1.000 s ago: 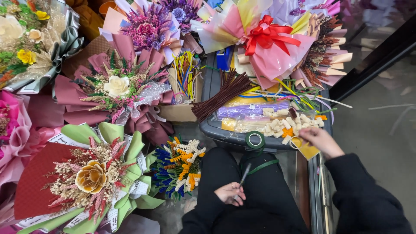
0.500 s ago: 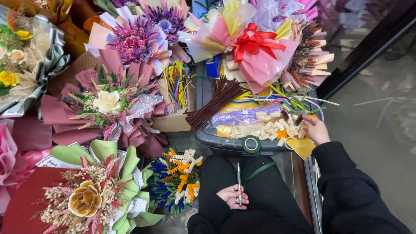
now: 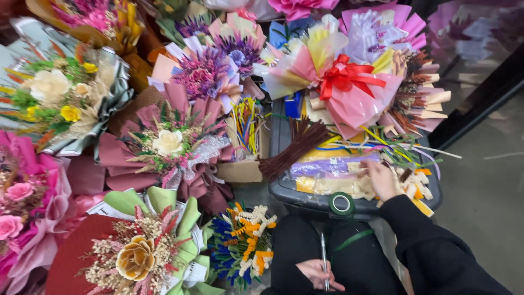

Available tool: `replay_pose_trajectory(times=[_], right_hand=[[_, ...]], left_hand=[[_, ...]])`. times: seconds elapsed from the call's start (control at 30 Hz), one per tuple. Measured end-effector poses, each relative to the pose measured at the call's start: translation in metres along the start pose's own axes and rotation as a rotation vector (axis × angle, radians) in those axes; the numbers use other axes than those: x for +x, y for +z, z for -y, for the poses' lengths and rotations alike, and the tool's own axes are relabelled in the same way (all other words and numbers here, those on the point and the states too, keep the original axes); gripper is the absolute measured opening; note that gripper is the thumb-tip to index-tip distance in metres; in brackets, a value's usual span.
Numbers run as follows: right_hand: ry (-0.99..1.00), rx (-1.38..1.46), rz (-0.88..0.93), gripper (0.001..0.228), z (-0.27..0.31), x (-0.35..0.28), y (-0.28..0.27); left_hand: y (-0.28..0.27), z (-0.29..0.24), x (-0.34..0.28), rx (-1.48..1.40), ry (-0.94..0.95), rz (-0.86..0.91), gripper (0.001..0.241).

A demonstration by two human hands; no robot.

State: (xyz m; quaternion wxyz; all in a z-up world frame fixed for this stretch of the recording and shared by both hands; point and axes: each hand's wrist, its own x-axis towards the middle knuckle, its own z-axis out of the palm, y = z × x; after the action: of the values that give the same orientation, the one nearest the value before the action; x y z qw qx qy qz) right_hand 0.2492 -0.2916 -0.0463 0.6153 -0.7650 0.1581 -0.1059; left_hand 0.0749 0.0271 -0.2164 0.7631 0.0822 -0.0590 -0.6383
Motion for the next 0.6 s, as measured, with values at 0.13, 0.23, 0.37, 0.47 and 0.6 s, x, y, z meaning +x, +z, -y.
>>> replay_pose_trajectory(times=[0.13,0.23,0.37,0.47,0.6], right_hand=[[-0.312,-0.422,0.199,0.034,0.04,0.017,0.077],[-0.61,-0.67,0.351,0.029,0.051,0.027,0.127],[-0.904,-0.95,0.398,0.026,0.024,0.024,0.182],[-0.962,-1.006,0.388,0.033,0.009,0.026,0.199],[-1.049,-1.07,0.339,0.028,0.013,0.031,0.204]], left_hand=[[-0.007,-0.006,-0.008,0.254,-0.072,-0.029,0.008],[-0.009,-0.003,-0.002,0.221,-0.042,0.012,0.003],[-0.034,0.004,0.013,0.429,0.01,0.021,0.016],[-0.029,0.008,0.01,0.309,0.018,-0.004,0.017],[-0.029,0.006,0.009,0.277,0.033,0.0,0.018]])
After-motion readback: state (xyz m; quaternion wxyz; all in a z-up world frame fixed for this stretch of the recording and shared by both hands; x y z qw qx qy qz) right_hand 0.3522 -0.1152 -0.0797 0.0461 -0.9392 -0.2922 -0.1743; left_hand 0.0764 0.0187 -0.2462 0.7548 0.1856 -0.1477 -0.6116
